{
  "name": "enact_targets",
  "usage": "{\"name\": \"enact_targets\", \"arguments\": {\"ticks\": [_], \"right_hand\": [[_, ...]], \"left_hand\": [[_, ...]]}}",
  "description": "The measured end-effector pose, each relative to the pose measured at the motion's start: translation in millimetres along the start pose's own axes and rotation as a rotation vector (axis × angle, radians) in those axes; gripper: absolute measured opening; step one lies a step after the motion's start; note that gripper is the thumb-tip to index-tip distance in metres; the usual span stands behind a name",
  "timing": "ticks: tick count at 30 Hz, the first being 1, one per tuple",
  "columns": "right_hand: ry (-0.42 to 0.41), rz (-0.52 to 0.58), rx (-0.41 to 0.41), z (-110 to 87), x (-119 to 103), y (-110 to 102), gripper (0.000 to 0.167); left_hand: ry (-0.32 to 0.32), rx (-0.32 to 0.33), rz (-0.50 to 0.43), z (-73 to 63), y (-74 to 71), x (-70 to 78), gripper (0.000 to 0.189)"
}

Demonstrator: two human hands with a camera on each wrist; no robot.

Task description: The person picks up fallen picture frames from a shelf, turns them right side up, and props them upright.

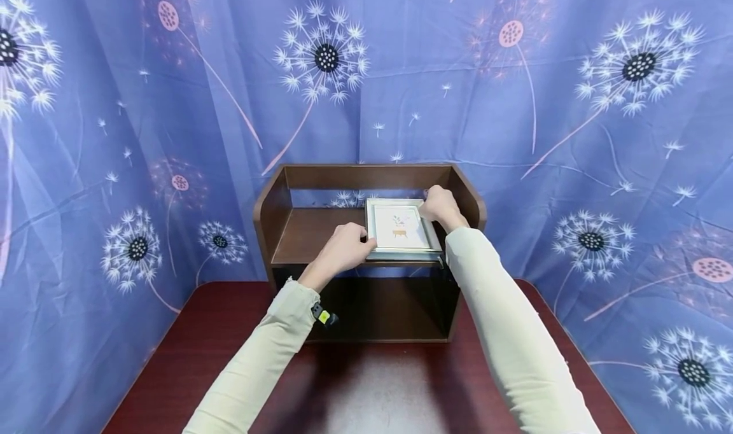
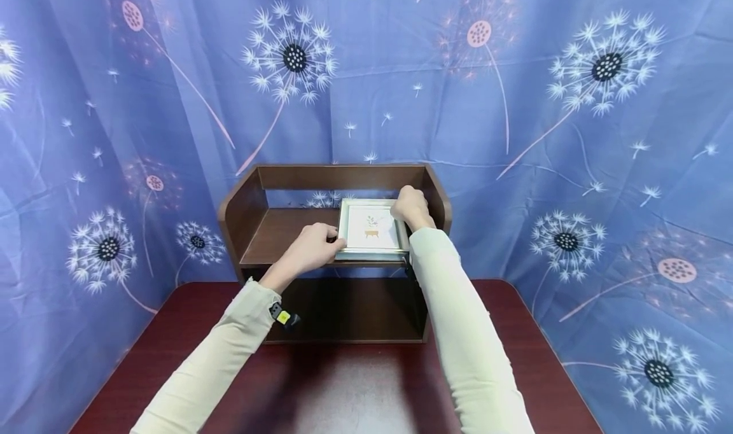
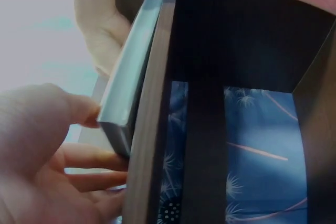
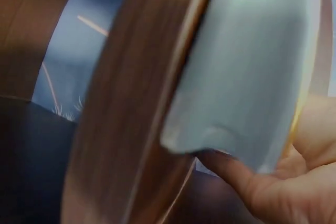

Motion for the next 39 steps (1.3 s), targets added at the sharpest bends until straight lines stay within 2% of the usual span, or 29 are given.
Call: {"name": "enact_targets", "arguments": {"ticks": [4, 7, 11, 15, 17, 18, 19, 22, 23, 24, 26, 27, 34, 39], "right_hand": [[-0.021, 0.004, 0.037, -1.7, 0, -4, 0.026], [-0.045, 0.014, 0.055, -2.9, -2, -9, 0.034], [-0.042, 0.114, 0.067, -8.8, -5, -18, 0.041], [-0.038, 0.214, 0.106, -17.1, -11, -32, 0.047], [-0.026, 0.239, 0.129, -19.5, -13, -40, 0.051], [-0.023, 0.249, 0.149, -20.7, -14, -45, 0.047], [-0.021, 0.256, 0.167, -21.4, -16, -50, 0.043], [-0.014, 0.300, 0.196, -23.9, -22, -60, 0.008], [-0.019, 0.320, 0.203, -24.5, -24, -63, 0.016], [-0.024, 0.341, 0.208, -25.4, -26, -64, 0.030], [-0.025, 0.388, 0.208, -26.4, -31, -66, 0.047], [-0.030, 0.404, 0.217, -26.6, -32, -68, 0.050], [-0.049, 0.480, 0.319, -27.5, -39, -72, 0.055], [-0.071, 0.508, 0.337, -29.2, -44, -73, 0.053]], "left_hand": [[-0.039, 0.067, -0.027, -5.4, -1.3, -1.8, 0.041], [-0.041, 0.105, -0.052, -10.6, -5.3, -2.0, 0.042], [-0.004, 0.144, -0.067, -17.3, -12.1, -1.3, 0.040], [-0.014, 0.180, -0.093, -22.8, -20.7, -5.2, 0.022], [-0.035, 0.192, -0.120, -23.6, -24.1, -8.8, 0.029], [-0.045, 0.201, -0.132, -23.6, -26.0, -10.3, 0.036], [-0.049, 0.216, -0.140, -23.1, -28.3, -11.5, 0.042], [-0.044, 0.257, -0.144, -20.6, -34.1, -13.9, 0.043], [-0.041, 0.282, -0.133, -19.7, -36.6, -14.4, 0.042], [-0.038, 0.304, -0.126, -18.6, -38.8, -15.0, 0.041], [-0.038, 0.343, -0.118, -16.2, -42.7, -16.3, 0.039], [-0.038, 0.361, -0.112, -14.7, -44.6, -16.8, 0.037], [-0.094, 0.431, -0.117, 0.2, -49.8, -24.9, 0.031], [-0.150, 0.464, -0.134, 5.5, -50.4, -32.5, 0.030]]}}
Point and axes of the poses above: each hand's wrist, its own z-axis towards the middle knuckle, its own y-axis out of the palm, x = y × z, the point moved 8 cm from there along z, towards the middle knuckle, and after that the axes turned 4 degrees about x, right-handed, at the moved point
